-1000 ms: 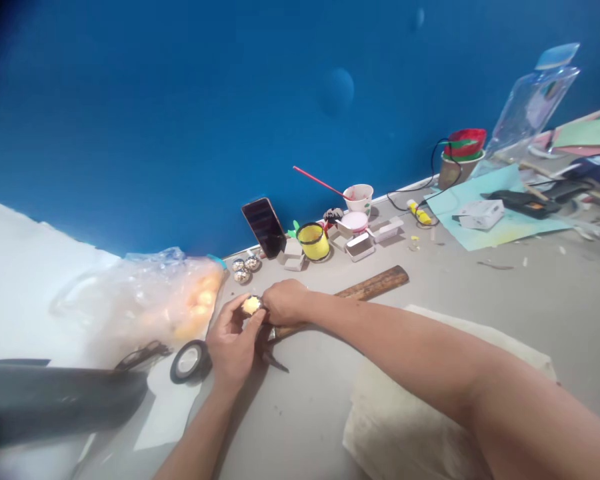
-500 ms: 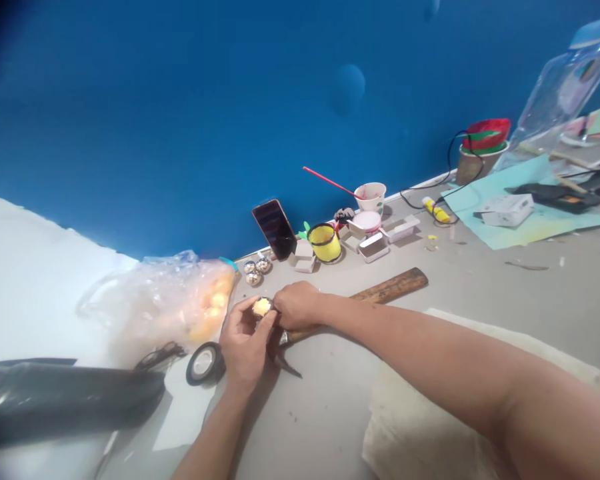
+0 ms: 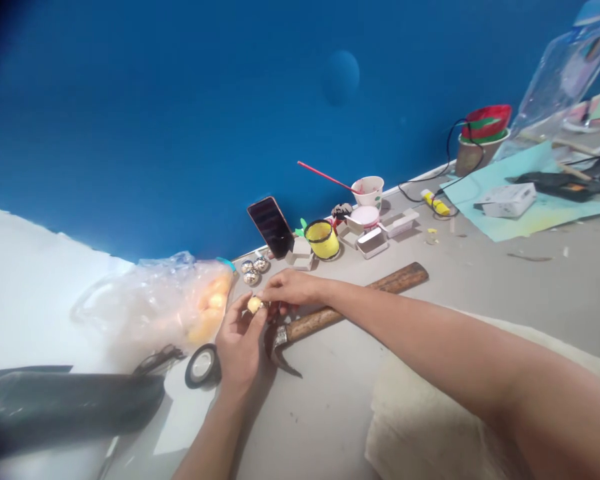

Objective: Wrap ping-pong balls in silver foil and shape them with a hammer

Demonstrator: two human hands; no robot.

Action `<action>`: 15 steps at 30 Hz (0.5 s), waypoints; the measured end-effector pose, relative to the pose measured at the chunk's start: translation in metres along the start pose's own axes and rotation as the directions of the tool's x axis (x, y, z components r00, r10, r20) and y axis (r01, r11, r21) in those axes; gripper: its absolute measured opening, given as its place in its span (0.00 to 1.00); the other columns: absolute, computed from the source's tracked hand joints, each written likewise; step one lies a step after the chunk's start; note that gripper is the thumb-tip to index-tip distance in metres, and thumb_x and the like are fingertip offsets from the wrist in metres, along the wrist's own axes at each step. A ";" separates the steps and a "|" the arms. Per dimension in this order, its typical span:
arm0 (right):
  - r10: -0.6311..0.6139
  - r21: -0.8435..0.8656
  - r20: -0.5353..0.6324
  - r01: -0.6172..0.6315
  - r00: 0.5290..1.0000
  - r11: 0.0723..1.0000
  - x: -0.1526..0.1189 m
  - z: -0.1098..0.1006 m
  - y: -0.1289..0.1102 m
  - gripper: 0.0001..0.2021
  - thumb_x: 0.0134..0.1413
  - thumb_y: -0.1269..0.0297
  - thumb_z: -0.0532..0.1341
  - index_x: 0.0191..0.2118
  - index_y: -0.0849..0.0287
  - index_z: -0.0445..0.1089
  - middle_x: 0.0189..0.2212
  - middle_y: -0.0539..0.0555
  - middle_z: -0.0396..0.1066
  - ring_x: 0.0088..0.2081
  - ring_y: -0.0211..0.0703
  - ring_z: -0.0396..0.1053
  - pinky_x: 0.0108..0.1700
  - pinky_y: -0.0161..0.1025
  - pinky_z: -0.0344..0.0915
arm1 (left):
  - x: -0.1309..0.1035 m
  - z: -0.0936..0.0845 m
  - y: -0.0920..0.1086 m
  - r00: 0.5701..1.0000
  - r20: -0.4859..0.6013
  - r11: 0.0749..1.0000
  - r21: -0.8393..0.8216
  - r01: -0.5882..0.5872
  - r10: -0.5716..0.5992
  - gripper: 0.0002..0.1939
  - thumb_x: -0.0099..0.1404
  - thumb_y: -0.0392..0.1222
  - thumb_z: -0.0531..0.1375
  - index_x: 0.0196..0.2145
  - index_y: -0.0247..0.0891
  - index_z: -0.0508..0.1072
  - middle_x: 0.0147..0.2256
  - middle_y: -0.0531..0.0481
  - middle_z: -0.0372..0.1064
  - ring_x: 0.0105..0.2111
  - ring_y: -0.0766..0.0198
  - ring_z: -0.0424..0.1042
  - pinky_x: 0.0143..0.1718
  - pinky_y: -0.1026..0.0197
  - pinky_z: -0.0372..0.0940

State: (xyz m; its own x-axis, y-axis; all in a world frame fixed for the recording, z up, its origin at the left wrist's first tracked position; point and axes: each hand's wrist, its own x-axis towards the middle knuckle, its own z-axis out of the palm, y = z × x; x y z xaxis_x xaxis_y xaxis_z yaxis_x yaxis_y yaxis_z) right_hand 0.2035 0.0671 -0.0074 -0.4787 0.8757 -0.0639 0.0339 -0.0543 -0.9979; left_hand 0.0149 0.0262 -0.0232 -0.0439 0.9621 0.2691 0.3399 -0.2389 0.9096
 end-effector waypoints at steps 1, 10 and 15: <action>0.011 0.013 -0.008 -0.011 1.000 1.000 0.000 0.001 0.001 0.21 0.56 0.43 0.68 0.36 0.59 0.74 0.27 0.48 0.76 0.26 0.36 0.72 0.24 0.29 0.65 | 0.000 0.001 0.001 0.999 -0.008 0.999 -0.016 0.034 -0.034 0.26 0.61 0.52 0.69 0.53 0.38 0.75 0.43 0.44 0.78 0.41 0.56 0.79 0.43 0.56 0.75; 0.097 0.339 0.176 -0.153 0.980 0.928 0.004 0.002 0.007 0.18 0.66 0.50 0.63 0.37 0.63 0.76 0.29 0.54 0.78 0.23 0.34 0.72 0.21 0.26 0.63 | -0.006 0.001 0.016 0.998 -0.024 0.999 -0.004 -0.051 0.051 0.23 0.61 0.49 0.68 0.51 0.37 0.74 0.44 0.43 0.78 0.42 0.55 0.79 0.46 0.54 0.74; 0.104 0.414 0.168 -0.166 0.980 0.895 0.004 -0.002 0.005 0.15 0.69 0.57 0.62 0.38 0.64 0.76 0.28 0.57 0.79 0.23 0.34 0.73 0.21 0.25 0.63 | -0.009 -0.001 0.017 0.997 0.047 0.996 -0.057 -0.062 0.064 0.25 0.66 0.51 0.65 0.56 0.37 0.72 0.49 0.41 0.77 0.47 0.53 0.78 0.52 0.52 0.73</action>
State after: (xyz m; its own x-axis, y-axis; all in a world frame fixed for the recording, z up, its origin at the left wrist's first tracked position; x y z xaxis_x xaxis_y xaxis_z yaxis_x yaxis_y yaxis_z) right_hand 0.2041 0.0711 -0.0127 -0.6128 0.7723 -0.1673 -0.2537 -0.3928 -0.8839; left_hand 0.0202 0.0130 -0.0098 0.0226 0.9499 0.3116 0.2877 -0.3047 0.9079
